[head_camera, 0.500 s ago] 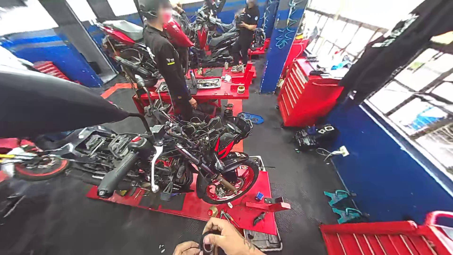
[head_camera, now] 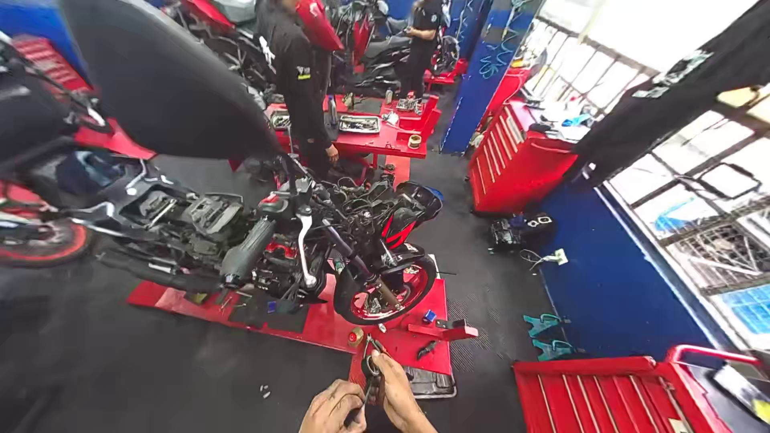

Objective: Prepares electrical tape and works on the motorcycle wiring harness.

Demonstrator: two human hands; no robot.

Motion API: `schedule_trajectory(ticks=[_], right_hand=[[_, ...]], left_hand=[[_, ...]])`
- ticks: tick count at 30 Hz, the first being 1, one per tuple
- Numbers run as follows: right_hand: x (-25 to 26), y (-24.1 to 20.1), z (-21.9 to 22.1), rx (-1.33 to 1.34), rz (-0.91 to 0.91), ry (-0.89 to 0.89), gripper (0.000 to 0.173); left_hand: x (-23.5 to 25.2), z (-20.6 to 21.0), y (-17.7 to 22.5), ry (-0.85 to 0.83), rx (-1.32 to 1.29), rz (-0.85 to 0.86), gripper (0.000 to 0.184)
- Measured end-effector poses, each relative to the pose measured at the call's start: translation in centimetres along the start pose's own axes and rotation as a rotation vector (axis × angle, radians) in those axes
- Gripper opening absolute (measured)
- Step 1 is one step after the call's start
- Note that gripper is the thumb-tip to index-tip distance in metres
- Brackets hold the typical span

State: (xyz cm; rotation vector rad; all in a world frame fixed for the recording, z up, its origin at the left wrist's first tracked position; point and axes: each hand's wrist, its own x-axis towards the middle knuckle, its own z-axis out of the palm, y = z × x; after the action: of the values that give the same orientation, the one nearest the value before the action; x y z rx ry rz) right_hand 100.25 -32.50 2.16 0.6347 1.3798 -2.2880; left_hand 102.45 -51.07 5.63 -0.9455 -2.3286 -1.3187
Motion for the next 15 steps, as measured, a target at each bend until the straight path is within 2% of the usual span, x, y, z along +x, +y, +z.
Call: schedule_trajectory(ticks=[2,4,5,7,9,10,12,15], right_hand=[[-0.2,1.0,-0.9,-0.078,0.076,-0.116,0.042],[0.7,2.1,-3.3,-0.205,0.116,-0.198,0.055],[1.6,3.1,-5.5,-0.319,0.118,-0.154,0.058],[3.3,6.6,-11.3,-0.71,0.15,0.044,0.051],[3.6,10.3,-16.1,-0.999,0.357,0.091,0.066],[2.9,11.4,-16.8,-1.009,0.464,0.05,0.074],[1.4,10.5,-15.9,-1.0,0.541,-0.055,0.075],[1.1,5.8,-13.3,-1.116,0.382,-0.21,0.054]], left_hand=[[-1.0,-0.4,-0.3,0.018,0.007,-0.04,0.009],[-1.8,-1.2,-0.6,0.043,0.007,-0.163,0.009],[-2.2,-1.7,-0.8,0.046,0.021,-0.24,0.009],[-3.2,-2.7,-0.7,0.021,0.072,-0.413,0.009],[-4.2,-3.7,-0.9,-0.035,0.179,-0.525,0.012],[-4.6,-4.1,-1.1,-0.071,0.237,-0.556,0.013],[-5.6,-4.6,-1.5,-0.143,0.346,-0.59,0.014],[-7.2,-4.9,-2.2,-0.223,0.418,-0.614,0.015]])
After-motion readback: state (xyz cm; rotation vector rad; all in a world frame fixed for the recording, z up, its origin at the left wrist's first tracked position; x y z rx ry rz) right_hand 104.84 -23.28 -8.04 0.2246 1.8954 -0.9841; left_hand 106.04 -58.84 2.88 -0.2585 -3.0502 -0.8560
